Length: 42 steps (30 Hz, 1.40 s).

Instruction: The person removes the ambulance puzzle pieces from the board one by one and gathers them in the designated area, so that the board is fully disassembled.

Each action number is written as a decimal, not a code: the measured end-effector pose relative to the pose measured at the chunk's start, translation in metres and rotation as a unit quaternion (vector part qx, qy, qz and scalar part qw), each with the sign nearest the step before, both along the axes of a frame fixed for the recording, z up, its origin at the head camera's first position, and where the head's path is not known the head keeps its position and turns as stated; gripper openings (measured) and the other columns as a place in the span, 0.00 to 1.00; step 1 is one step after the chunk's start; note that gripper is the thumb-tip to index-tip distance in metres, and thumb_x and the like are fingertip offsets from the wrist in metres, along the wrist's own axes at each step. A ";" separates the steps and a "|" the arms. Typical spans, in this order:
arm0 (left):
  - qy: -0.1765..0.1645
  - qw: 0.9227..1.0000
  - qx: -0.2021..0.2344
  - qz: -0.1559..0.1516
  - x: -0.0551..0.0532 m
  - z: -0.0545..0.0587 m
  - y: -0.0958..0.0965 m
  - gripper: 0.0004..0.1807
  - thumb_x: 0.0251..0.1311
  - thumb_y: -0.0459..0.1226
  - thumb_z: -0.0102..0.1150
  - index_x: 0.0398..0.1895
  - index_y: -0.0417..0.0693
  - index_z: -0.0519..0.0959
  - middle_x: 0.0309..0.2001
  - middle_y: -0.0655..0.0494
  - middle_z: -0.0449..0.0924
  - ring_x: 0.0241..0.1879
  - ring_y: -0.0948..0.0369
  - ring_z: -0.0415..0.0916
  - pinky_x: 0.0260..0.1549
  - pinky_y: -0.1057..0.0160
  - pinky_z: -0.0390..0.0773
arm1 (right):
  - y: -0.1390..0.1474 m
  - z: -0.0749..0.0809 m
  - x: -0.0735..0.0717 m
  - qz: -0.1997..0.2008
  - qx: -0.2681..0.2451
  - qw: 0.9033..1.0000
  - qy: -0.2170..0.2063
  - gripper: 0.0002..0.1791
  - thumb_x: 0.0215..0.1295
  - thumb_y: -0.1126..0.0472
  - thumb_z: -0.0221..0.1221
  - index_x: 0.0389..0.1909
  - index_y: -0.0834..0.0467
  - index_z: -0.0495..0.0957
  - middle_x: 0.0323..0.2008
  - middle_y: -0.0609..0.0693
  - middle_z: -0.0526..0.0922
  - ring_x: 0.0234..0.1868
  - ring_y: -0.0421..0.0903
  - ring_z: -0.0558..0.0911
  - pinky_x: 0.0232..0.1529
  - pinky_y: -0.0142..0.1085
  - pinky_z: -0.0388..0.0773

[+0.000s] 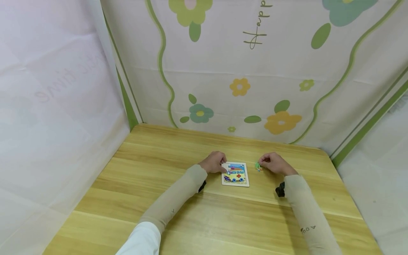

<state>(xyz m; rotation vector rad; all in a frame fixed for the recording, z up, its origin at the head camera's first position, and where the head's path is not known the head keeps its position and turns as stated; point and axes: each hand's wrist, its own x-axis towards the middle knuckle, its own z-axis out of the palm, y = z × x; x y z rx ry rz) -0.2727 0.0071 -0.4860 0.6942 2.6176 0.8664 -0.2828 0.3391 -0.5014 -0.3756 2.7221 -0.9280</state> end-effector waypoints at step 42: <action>0.004 1.000 -0.019 -0.009 0.000 0.003 0.001 0.20 0.64 0.38 0.75 0.53 0.37 0.81 0.49 0.45 0.82 0.41 0.61 0.69 0.45 0.65 0.74 | -0.100 0.024 0.001 0.165 0.065 0.984 0.031 0.06 0.68 0.67 0.69 0.44 0.62 0.89 0.42 0.54 0.90 0.38 0.41 0.84 0.41 0.35 0.84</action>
